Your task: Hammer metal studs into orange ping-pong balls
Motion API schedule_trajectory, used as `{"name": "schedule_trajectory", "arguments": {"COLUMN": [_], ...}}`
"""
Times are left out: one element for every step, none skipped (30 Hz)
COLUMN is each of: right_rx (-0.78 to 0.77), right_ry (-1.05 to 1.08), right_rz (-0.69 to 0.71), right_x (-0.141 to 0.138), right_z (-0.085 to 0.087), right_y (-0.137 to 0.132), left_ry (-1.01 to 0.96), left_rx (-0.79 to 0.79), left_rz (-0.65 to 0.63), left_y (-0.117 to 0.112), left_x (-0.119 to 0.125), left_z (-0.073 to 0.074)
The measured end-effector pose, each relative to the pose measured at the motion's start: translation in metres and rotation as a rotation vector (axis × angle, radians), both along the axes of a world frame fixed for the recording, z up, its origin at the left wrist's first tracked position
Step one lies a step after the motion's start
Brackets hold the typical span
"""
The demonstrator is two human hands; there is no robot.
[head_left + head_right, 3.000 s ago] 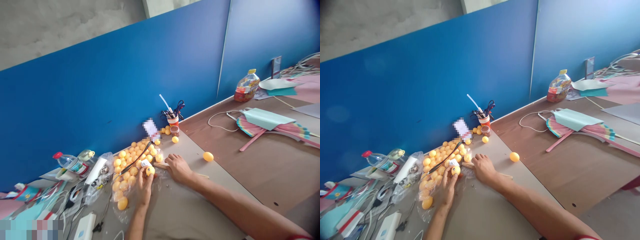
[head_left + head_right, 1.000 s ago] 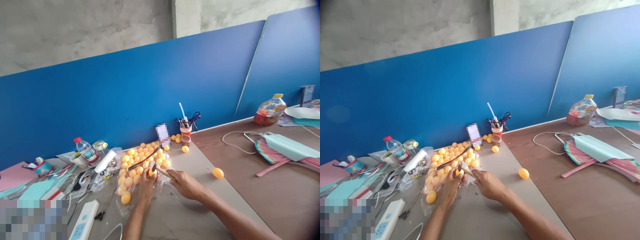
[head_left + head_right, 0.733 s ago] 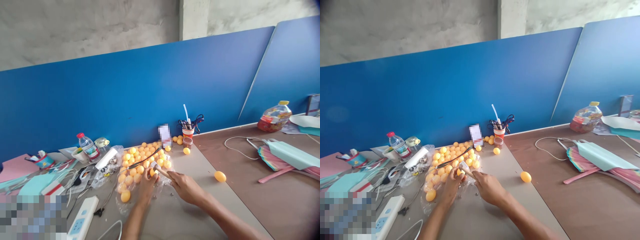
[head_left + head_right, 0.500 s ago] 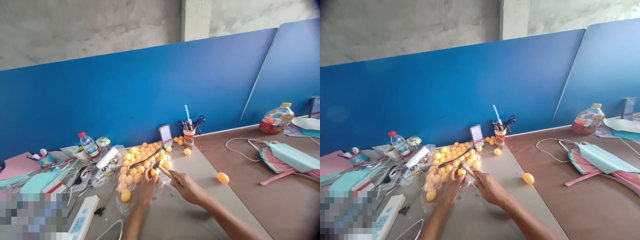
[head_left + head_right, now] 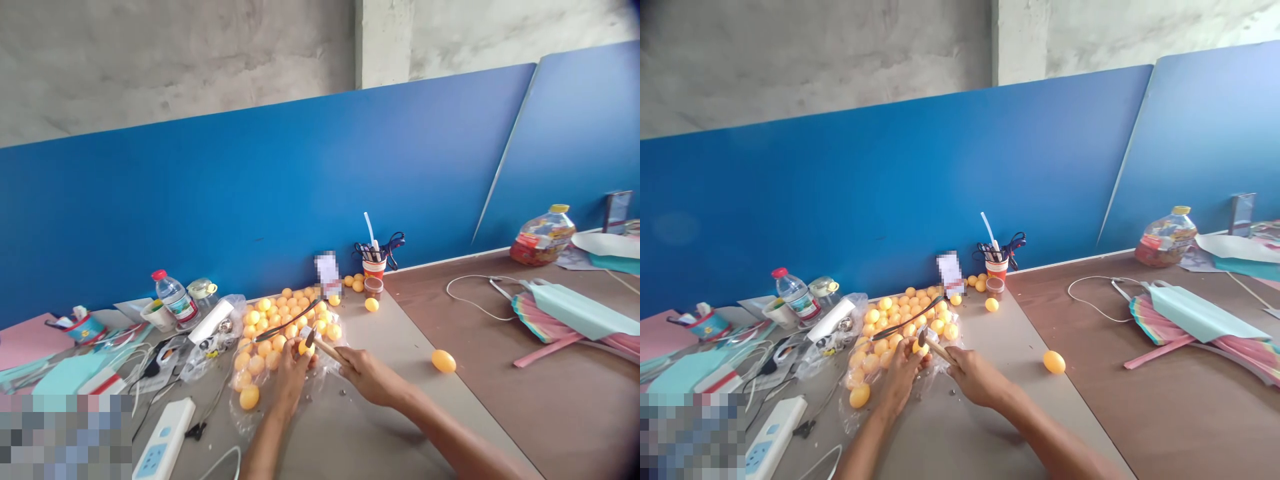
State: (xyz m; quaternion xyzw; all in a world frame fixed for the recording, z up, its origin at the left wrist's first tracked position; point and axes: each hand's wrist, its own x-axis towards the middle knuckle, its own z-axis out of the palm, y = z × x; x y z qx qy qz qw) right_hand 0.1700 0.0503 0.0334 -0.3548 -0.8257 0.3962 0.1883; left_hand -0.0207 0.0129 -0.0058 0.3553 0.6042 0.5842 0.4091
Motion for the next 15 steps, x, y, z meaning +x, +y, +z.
{"name": "schedule_trajectory", "arguments": {"right_rx": [0.007, 0.010, 0.008, 0.003, -0.002, -0.006, -0.010, -0.010, -0.007, -0.002, 0.002, 0.000, -0.008, -0.019, -0.031], "right_ry": [0.018, 0.038, 0.047, 0.041, 0.024, 0.002, -0.014, -0.017, -0.005, 0.019, 0.044, 0.059, 0.060, 0.046, 0.025], "right_rz": [-0.001, -0.002, -0.006, -0.013, -0.021, -0.025, -0.026, -0.023, -0.018, -0.015, -0.015, -0.017, -0.022, -0.025, -0.023], "right_x": [-0.0001, -0.0001, -0.0001, -0.0002, -0.0003, -0.0004, -0.0005, -0.0006, -0.0007, -0.0007, -0.0009, -0.0011, -0.0013, -0.0016, -0.0019], "right_z": [0.0002, 0.0005, 0.0007, 0.0008, 0.0007, 0.0005, 0.0003, 0.0002, 0.0000, -0.0002, -0.0007, -0.0014, -0.0023, -0.0034, -0.0044], "right_y": [-0.0003, -0.0005, -0.0007, -0.0006, -0.0005, -0.0002, 0.0001, 0.0005, 0.0008, 0.0010, 0.0013, 0.0015, 0.0017, 0.0019, 0.0020], "left_ry": [-0.003, -0.005, -0.006, -0.009, -0.017, -0.031, -0.049, -0.065, -0.079, -0.087, -0.092, -0.093, -0.093, -0.102, -0.122], "left_rx": [-0.006, -0.008, -0.004, 0.005, 0.016, 0.028, 0.036, 0.041, 0.041, 0.037, 0.028, 0.018, 0.009, 0.005, 0.006], "left_rz": [0.005, 0.009, 0.010, 0.011, 0.008, 0.007, 0.008, 0.014, 0.017, 0.017, 0.014, 0.008, 0.001, 0.000, 0.005], "left_y": [-0.0003, -0.0005, -0.0005, -0.0004, -0.0002, 0.0001, 0.0003, 0.0005, 0.0007, 0.0009, 0.0012, 0.0015, 0.0019, 0.0025, 0.0030], "left_x": [-0.0002, -0.0003, -0.0005, -0.0006, -0.0007, -0.0007, -0.0006, -0.0004, -0.0002, -0.0001, -0.0002, -0.0006, -0.0012, -0.0021, -0.0032], "left_z": [0.0002, 0.0002, 0.0001, -0.0002, -0.0004, -0.0006, -0.0006, -0.0004, -0.0002, 0.0000, -0.0002, -0.0007, -0.0015, -0.0026, -0.0039]}}
